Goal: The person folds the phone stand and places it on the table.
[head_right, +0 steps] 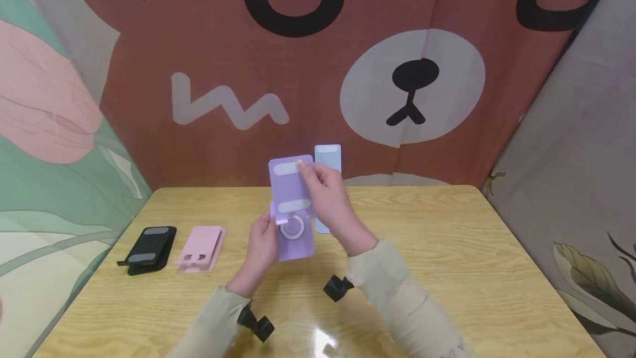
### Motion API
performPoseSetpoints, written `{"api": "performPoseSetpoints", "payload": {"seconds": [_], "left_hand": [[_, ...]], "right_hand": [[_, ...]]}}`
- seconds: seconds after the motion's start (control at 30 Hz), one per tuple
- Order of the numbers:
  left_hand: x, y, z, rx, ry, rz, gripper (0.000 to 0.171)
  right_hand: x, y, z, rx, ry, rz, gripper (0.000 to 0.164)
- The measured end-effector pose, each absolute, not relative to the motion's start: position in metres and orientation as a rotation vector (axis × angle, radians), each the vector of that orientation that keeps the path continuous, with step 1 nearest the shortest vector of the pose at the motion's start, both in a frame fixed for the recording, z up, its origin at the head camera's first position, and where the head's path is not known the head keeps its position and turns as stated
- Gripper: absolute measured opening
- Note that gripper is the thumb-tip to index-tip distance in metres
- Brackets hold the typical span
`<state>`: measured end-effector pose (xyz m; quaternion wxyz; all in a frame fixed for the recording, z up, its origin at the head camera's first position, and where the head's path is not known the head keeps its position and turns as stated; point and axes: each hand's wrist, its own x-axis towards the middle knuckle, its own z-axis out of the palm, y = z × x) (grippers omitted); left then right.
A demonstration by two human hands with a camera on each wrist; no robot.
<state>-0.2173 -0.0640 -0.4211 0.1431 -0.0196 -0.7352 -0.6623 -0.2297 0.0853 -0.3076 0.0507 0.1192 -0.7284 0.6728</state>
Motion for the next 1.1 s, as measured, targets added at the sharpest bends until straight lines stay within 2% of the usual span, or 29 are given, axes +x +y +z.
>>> {"api": "performPoseSetpoints", "payload": {"seconds": [1.1], "left_hand": [[-0.22,-0.068,-0.424,-0.057,-2.073,-1.927,0.029]], "right_hand": [[-0.223,0.086,-0.329,0.2,-2.308,2.079,0.042]]}}
